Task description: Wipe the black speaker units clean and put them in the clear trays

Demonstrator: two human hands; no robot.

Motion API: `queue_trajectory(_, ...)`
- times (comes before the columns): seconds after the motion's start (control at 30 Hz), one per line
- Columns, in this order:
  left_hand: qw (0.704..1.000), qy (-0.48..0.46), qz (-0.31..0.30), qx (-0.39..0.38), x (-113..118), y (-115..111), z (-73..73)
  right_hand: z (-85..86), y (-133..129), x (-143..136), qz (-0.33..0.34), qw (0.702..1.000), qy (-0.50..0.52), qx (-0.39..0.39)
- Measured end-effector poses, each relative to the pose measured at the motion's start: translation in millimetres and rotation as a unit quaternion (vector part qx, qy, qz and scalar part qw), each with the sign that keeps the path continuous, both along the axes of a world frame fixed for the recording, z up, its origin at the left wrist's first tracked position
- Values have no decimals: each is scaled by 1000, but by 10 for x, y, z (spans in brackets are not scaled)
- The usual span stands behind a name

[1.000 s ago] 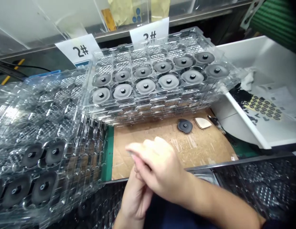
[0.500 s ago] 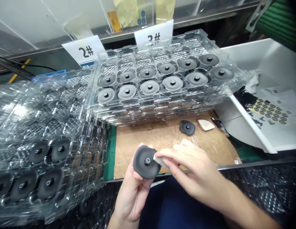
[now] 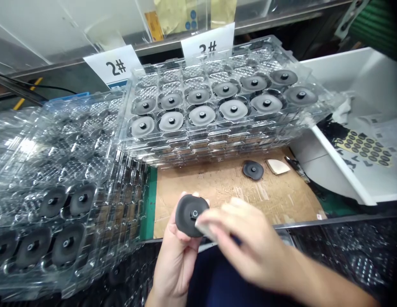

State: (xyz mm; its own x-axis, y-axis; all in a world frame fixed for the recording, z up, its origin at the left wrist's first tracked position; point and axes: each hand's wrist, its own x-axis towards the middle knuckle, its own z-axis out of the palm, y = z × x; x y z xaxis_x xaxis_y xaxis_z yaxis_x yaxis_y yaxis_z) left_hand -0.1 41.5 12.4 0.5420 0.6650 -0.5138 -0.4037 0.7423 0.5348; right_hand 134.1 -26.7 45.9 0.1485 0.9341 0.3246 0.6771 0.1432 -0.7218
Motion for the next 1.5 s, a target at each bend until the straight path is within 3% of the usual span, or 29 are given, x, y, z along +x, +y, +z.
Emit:
queue_trajectory(0.1, 999, 11, 27, 16, 1, -5, 2, 2, 16, -15, -39, 999, -4, -16)
queue_trajectory(0.23, 1000, 19, 22, 6, 1, -10, -8, -56, 57, 22, 29, 999, 23, -9)
queue_trajectory(0.4, 998, 3, 59, 12, 6, 30, -53, -532, 119, 267, -129, 983, 56, -122)
queue_trajectory(0.53, 997, 11, 72, 0, 23, 39, -38, -977, -5, 227, -119, 979, 75, -146)
queue_trajectory(0.63, 998, 12, 61, -14, 37, 25, -19, -1106, -60, 148, -94, 979, 90, -157)
queue_trajectory(0.73, 999, 17, 49, -7, 54, 6, -28, -891, 9, 137, -110, 977, 111, -146)
queue_trajectory(0.83, 1000, 3, 23, 15, 63, -14, -62, -436, 115, 91, -125, 979, 135, -84)
queue_trajectory(0.93, 1000, -1, -15, 2, 32, -27, -95, -60, 163, -13, -39, 991, 125, 7)
queue_trajectory(1.0, 1000, 20, -20, -13, 2, -32, -107, 54, 176, -55, 47, 992, 119, -19)
queue_trajectory(1.07, 999, 25, -16, -15, -11, -38, -104, 81, 199, -66, 93, 987, 110, -75)
queue_trajectory(1.1, 999, 22, -18, -15, -6, -40, -96, 77, 214, -68, 85, 988, 96, -83)
queue_trajectory(1.2, 1000, -5, -20, -18, 29, -30, -54, 53, 222, -87, 19, 998, 52, -4)
queue_trajectory(1.27, 1000, -9, -21, -22, 40, -3, -25, 44, 164, -82, 32, 997, 52, 46)
queue_trajectory(1.37, 1000, -12, -15, -12, 31, 43, -11, -5, 34, 31, 66, 995, 79, 5)
queue_trajectory(1.5, 999, -36, 14, -13, 46, 48, -15, -290, -5, 264, -58, 985, 137, -88)
